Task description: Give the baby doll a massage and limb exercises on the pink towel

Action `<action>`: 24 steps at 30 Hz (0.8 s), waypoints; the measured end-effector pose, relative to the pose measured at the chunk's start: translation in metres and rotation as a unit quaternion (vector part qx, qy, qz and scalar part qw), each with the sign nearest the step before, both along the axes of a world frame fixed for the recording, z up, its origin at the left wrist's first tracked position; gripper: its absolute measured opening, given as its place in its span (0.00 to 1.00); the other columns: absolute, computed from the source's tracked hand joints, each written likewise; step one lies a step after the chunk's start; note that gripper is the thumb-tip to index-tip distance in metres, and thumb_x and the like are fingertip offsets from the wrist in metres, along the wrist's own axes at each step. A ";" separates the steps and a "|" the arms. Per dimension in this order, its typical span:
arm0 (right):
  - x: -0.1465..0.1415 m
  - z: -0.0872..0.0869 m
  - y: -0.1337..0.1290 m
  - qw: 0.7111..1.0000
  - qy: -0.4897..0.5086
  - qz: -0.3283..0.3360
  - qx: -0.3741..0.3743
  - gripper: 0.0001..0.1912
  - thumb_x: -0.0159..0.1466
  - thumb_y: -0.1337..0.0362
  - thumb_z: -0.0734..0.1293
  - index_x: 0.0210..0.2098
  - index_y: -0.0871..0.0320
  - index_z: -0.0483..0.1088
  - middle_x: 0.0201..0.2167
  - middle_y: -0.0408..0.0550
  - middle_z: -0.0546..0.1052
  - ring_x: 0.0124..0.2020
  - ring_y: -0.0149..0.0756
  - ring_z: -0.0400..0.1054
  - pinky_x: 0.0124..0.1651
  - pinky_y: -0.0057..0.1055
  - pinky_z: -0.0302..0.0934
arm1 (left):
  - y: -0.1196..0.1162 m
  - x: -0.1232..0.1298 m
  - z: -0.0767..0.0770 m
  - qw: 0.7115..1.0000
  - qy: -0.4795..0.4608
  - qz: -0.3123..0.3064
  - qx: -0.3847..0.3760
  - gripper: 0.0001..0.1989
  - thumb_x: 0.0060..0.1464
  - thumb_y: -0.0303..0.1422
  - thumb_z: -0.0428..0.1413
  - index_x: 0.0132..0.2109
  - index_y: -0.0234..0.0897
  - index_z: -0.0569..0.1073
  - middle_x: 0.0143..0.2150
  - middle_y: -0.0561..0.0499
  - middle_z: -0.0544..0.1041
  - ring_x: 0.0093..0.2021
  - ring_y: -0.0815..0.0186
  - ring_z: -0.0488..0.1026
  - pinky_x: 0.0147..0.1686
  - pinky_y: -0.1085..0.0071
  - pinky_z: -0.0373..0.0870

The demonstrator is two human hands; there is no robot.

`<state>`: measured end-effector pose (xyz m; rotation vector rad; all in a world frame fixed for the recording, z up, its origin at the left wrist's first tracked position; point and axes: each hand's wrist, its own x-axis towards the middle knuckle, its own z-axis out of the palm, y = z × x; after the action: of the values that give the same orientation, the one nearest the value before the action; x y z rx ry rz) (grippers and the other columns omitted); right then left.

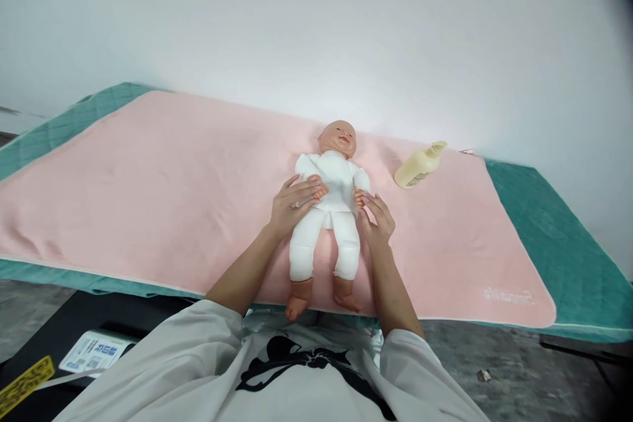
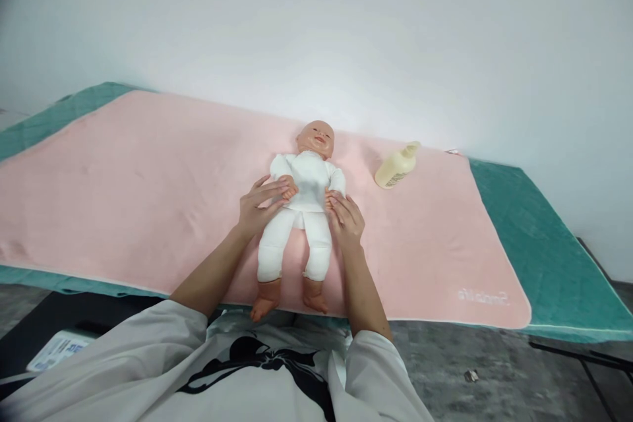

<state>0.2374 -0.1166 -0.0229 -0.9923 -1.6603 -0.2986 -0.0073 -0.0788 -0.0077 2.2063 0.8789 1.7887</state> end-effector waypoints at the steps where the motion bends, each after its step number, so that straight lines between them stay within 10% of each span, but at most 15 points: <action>1: 0.001 0.001 0.000 1.000 0.027 -0.013 0.004 0.10 0.65 0.64 0.68 0.46 0.54 0.74 0.41 0.47 0.82 0.46 0.36 0.77 0.57 0.43 0.72 | -0.001 -0.001 0.000 0.999 -0.040 0.017 -0.021 0.14 0.53 0.32 0.64 0.48 0.46 0.78 0.46 0.52 0.82 0.48 0.62 0.79 0.62 0.54 0.67; 10: 0.025 0.013 0.000 0.922 0.330 -0.158 -0.128 0.27 0.66 0.55 0.64 0.62 0.56 0.58 0.58 0.57 0.70 0.53 0.40 0.73 0.56 0.43 0.68 | 0.007 -0.030 0.012 0.911 -0.342 0.105 -0.206 0.16 0.54 0.40 0.63 0.49 0.39 0.79 0.49 0.47 0.80 0.52 0.58 0.77 0.57 0.57 0.72; 24: 0.072 -0.003 0.002 0.854 0.325 -0.233 -0.332 0.25 0.60 0.57 0.65 0.53 0.62 0.71 0.47 0.56 0.77 0.45 0.41 0.73 0.51 0.42 0.67 | 0.032 -0.080 -0.014 0.698 -0.572 0.097 -0.421 0.04 0.52 0.25 0.61 0.37 0.35 0.77 0.39 0.45 0.79 0.45 0.63 0.79 0.50 0.67 0.77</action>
<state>0.3096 -0.1146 -0.0258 -1.7855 -0.8654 0.3161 -0.0877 -0.0472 -0.0218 0.2666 1.1736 1.7689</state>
